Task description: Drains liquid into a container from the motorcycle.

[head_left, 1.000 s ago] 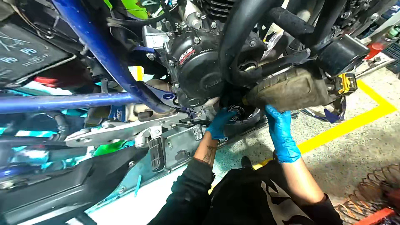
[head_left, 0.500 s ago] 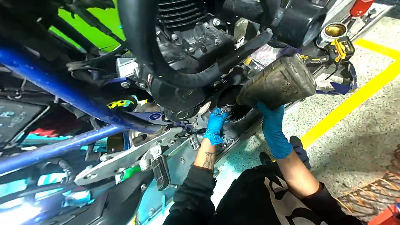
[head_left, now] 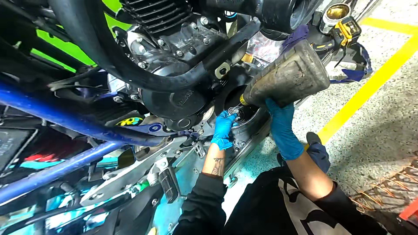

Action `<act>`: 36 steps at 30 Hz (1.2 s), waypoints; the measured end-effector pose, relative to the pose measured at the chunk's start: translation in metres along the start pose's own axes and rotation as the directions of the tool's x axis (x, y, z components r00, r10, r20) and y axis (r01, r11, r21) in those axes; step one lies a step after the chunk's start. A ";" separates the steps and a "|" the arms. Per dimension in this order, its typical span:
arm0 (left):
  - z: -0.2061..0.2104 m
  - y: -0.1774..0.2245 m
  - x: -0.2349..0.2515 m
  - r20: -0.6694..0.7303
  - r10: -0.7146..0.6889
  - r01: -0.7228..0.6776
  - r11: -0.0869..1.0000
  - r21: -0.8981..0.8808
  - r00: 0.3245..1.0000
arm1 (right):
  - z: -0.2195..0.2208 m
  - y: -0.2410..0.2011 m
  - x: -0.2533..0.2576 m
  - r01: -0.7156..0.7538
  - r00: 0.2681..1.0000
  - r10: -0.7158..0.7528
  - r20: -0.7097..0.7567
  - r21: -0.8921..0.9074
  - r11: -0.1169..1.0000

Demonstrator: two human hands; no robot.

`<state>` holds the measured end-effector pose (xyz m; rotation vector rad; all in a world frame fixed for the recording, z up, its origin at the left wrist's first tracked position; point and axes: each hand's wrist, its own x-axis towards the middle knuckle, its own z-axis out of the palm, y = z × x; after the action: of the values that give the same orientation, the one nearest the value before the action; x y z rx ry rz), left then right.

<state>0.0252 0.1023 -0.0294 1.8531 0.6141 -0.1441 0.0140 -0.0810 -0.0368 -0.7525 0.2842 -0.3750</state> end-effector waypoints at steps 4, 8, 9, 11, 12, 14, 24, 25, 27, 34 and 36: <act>-0.002 0.002 0.000 0.005 0.025 -0.025 0.999 0.039 1.000 | -0.003 -0.003 0.001 0.031 1.000 -0.031 -0.002 -0.023 0.999; -0.002 0.003 0.001 -0.006 0.042 -0.042 0.996 0.076 0.999 | -0.002 -0.003 0.001 0.070 0.997 -0.071 -0.011 -0.040 0.997; -0.002 0.002 0.001 -0.013 0.046 -0.045 0.995 0.085 0.999 | 0.000 -0.004 0.000 0.066 0.998 -0.067 -0.013 -0.045 0.997; -0.001 0.002 0.001 -0.013 0.049 -0.048 0.994 0.094 0.999 | 0.004 -0.005 -0.002 0.061 0.998 -0.061 -0.004 -0.034 0.998; 0.000 0.001 0.001 -0.012 0.057 -0.055 0.994 0.094 0.998 | 0.005 -0.005 -0.002 0.060 0.998 -0.060 0.001 -0.024 0.998; 0.001 0.002 0.001 -0.012 0.076 -0.075 0.992 0.104 0.997 | 0.005 -0.005 -0.001 0.062 0.998 -0.062 0.008 -0.011 0.998; 0.003 0.004 0.003 -0.025 0.079 -0.075 0.988 0.133 0.997 | -0.001 0.006 0.006 0.106 0.994 -0.107 -0.007 -0.061 0.992; 0.003 0.004 0.003 -0.027 0.074 -0.070 0.989 0.134 0.997 | -0.003 0.008 0.007 0.124 0.992 -0.124 0.002 -0.074 0.990; 0.003 0.005 0.003 -0.032 0.074 -0.069 0.988 0.139 0.997 | -0.003 0.008 0.008 0.144 0.990 -0.144 0.012 -0.084 0.986; 0.003 0.005 0.004 -0.075 0.165 -0.152 0.977 0.152 0.983 | 0.004 0.006 0.007 0.167 0.985 -0.163 0.061 -0.080 0.983; 0.003 0.006 0.005 -0.097 0.183 -0.168 0.975 0.147 0.978 | 0.005 0.006 0.006 0.170 0.984 -0.165 0.074 -0.072 0.983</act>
<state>0.0331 0.1002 -0.0276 2.0509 0.5231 0.0343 0.0224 -0.0763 -0.0385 -0.8675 0.1731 -0.4988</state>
